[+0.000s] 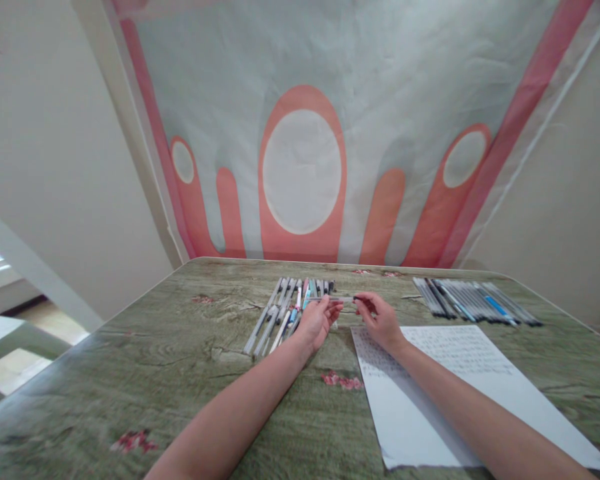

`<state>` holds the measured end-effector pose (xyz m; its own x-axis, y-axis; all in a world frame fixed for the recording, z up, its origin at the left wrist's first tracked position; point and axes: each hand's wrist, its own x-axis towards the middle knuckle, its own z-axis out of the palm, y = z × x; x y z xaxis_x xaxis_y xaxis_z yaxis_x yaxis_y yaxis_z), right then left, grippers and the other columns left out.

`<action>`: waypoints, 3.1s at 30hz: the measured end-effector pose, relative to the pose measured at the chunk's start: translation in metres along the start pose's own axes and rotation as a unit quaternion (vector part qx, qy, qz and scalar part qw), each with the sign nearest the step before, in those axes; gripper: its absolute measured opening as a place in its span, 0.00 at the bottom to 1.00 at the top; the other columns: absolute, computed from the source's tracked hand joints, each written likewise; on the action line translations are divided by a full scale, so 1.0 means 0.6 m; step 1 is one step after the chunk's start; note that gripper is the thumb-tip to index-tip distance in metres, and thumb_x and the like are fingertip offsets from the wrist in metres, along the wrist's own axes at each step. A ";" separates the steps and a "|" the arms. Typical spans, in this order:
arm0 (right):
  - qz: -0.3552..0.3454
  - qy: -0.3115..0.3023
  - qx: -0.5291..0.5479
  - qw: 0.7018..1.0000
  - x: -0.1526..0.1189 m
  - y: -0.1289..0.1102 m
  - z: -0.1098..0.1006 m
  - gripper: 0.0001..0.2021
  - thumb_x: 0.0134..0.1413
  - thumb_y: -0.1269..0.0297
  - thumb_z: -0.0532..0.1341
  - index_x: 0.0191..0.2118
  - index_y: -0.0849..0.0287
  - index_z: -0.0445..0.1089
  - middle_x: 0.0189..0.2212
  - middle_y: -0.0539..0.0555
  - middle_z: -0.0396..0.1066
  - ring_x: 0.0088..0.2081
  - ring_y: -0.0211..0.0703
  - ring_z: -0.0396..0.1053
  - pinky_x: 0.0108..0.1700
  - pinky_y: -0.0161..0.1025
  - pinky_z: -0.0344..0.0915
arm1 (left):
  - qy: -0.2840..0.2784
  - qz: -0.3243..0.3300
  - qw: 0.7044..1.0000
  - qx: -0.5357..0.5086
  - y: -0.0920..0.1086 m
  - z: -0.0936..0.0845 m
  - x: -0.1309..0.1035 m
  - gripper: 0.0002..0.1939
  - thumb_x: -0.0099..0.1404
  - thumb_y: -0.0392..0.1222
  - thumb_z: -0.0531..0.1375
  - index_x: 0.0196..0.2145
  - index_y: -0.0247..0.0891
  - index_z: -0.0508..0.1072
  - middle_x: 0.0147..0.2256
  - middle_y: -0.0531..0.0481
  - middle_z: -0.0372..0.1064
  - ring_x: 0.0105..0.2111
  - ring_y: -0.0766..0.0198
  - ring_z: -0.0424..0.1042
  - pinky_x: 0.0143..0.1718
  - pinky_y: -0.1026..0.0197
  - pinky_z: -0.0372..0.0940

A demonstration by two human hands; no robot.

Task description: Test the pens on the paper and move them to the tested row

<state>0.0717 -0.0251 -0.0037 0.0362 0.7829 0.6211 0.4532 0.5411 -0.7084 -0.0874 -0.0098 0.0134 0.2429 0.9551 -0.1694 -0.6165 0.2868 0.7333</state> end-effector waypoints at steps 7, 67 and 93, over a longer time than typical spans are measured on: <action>-0.020 -0.020 -0.021 0.999 0.000 -0.001 -0.001 0.09 0.53 0.61 0.54 0.39 0.58 0.64 0.29 0.52 0.67 0.25 0.37 0.66 0.29 0.36 0.65 | 0.000 0.013 1.000 0.007 -0.004 -0.007 0.006 0.07 0.59 0.39 0.56 0.31 0.32 0.65 0.29 0.45 0.70 0.27 0.70 0.70 0.28 0.69 0.63; -0.125 -0.056 -0.078 0.988 0.001 -0.004 -0.006 0.09 0.56 0.63 0.50 0.39 0.56 0.65 0.32 0.55 0.69 0.33 0.41 0.67 0.36 0.39 0.65 | 0.018 0.045 0.998 0.051 -0.004 -0.007 0.001 0.11 0.56 0.46 0.58 0.30 0.34 0.63 0.26 0.49 0.70 0.22 0.73 0.67 0.24 0.71 0.60; -0.139 -0.047 -0.070 0.987 0.003 -0.006 -0.007 0.08 0.55 0.65 0.52 0.37 0.55 0.67 0.34 0.54 0.70 0.38 0.42 0.68 0.41 0.42 0.65 | 0.047 0.076 0.990 0.110 -0.003 -0.012 0.005 0.14 0.54 0.49 0.59 0.30 0.35 0.64 0.24 0.51 0.69 0.21 0.72 0.66 0.23 0.70 0.57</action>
<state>0.0741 -0.0271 0.0012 -0.1860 0.6394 0.7460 0.5533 0.6956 -0.4583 -0.0908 -0.0072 0.0068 0.0834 0.9915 -0.0995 -0.4598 0.1269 0.8789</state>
